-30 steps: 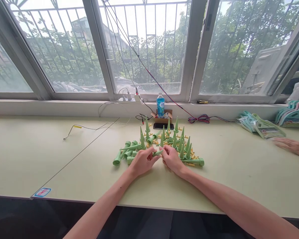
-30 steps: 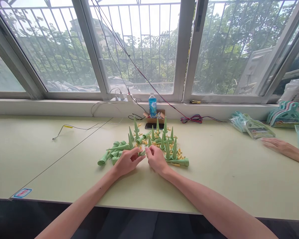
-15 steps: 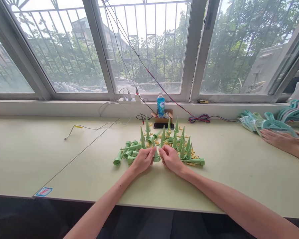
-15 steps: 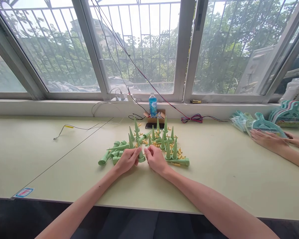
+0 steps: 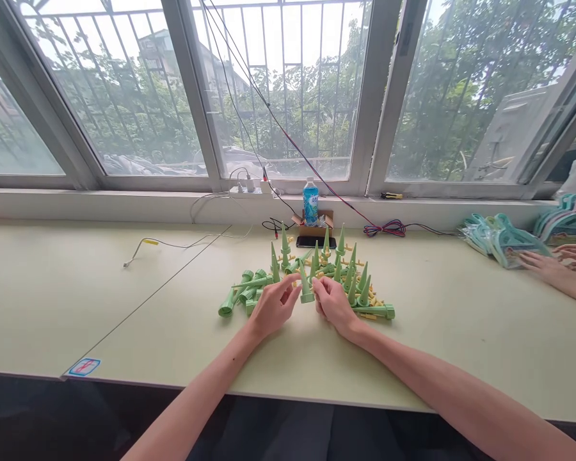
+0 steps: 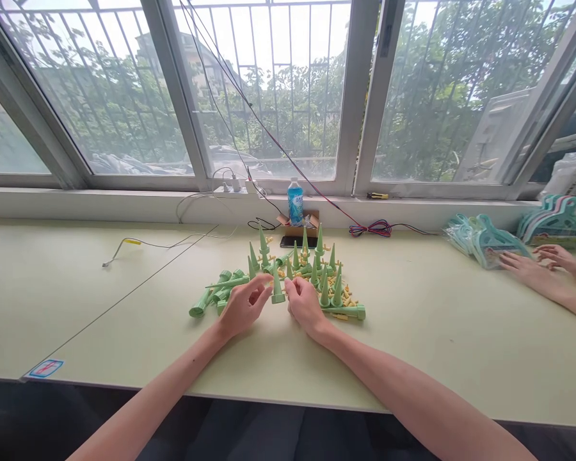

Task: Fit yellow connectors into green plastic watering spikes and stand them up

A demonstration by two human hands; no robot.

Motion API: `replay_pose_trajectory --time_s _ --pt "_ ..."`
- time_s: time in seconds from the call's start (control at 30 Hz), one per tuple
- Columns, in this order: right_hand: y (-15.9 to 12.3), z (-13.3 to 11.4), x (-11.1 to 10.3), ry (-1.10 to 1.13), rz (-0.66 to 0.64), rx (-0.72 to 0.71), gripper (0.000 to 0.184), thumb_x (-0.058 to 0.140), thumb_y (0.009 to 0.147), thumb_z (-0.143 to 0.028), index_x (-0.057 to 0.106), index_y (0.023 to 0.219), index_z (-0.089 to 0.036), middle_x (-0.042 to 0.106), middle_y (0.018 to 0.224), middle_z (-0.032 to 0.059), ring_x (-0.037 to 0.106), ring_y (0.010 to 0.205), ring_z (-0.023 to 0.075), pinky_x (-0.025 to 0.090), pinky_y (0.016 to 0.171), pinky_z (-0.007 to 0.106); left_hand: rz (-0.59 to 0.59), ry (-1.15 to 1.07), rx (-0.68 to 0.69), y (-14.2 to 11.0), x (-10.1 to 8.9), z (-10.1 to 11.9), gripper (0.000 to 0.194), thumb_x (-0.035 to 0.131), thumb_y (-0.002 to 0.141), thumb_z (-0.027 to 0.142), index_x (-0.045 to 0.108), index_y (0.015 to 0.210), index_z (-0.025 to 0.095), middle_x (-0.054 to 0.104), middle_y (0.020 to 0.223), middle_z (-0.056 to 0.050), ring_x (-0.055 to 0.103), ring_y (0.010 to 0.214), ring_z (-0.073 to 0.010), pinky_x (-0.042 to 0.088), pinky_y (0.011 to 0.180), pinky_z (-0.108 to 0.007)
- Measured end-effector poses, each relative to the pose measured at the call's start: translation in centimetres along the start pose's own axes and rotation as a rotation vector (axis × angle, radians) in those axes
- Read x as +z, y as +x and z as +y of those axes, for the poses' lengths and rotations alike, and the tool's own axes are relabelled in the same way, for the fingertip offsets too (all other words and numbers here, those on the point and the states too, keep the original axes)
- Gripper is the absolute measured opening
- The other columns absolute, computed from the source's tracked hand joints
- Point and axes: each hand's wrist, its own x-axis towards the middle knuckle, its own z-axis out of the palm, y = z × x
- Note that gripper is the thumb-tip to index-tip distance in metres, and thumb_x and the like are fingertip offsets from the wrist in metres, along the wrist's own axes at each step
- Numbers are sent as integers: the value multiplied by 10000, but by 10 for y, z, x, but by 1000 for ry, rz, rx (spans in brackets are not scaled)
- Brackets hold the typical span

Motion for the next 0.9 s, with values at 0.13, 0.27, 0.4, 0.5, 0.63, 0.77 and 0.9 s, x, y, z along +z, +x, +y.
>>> replay_pose_trajectory --time_s 0.13,0.27,0.4,0.5,0.63,0.77,0.9 --pt "0 -2 0 40 2 14 417 529 870 -541 343 665 -229 336 439 -88 311 354 82 219 365 231 -42 21 70 -1 -1 0 314 510 869 183 616 1161 222 526 656 56 347 474 -59 360 524 -187" --pt "0 0 -1 7 -8 5 425 527 872 -548 345 661 -226 335 440 -83 322 373 85 228 380 230 -66 64 96 -1 -2 -2 344 557 788 115 642 1105 216 555 676 50 385 484 -58 383 537 -189" --pt "1 4 -2 -42 -8 -12 430 535 866 -552 362 654 -220 360 462 -75 358 384 87 257 392 233 -56 74 110 -1 -1 -6 281 586 765 110 653 1022 201 571 673 47 394 490 -61 390 539 -193" --pt "2 5 -3 -48 -10 -20 438 533 864 -557 357 646 -221 370 456 -73 359 381 89 266 396 238 -45 72 116 -1 0 -7 248 588 775 107 656 996 195 574 655 46 399 496 -64 388 539 -193" --pt "3 6 -3 -47 -29 -39 440 530 869 -561 363 644 -221 368 460 -75 356 378 88 275 394 240 -55 68 97 -1 0 -5 110 593 815 153 655 899 190 583 640 37 417 511 -70 384 538 -193" --pt "3 5 -3 -19 -67 -45 430 534 871 -561 370 660 -224 355 471 -82 356 367 85 268 377 235 -53 50 81 0 -1 -3 4 621 809 182 624 810 181 571 613 43 406 507 -68 376 534 -192" --pt "3 5 -2 24 -106 -45 407 538 870 -560 378 697 -228 362 501 -86 359 363 80 271 362 231 -54 31 56 1 -1 -2 40 631 808 208 606 788 184 542 580 60 369 494 -65 366 521 -188"
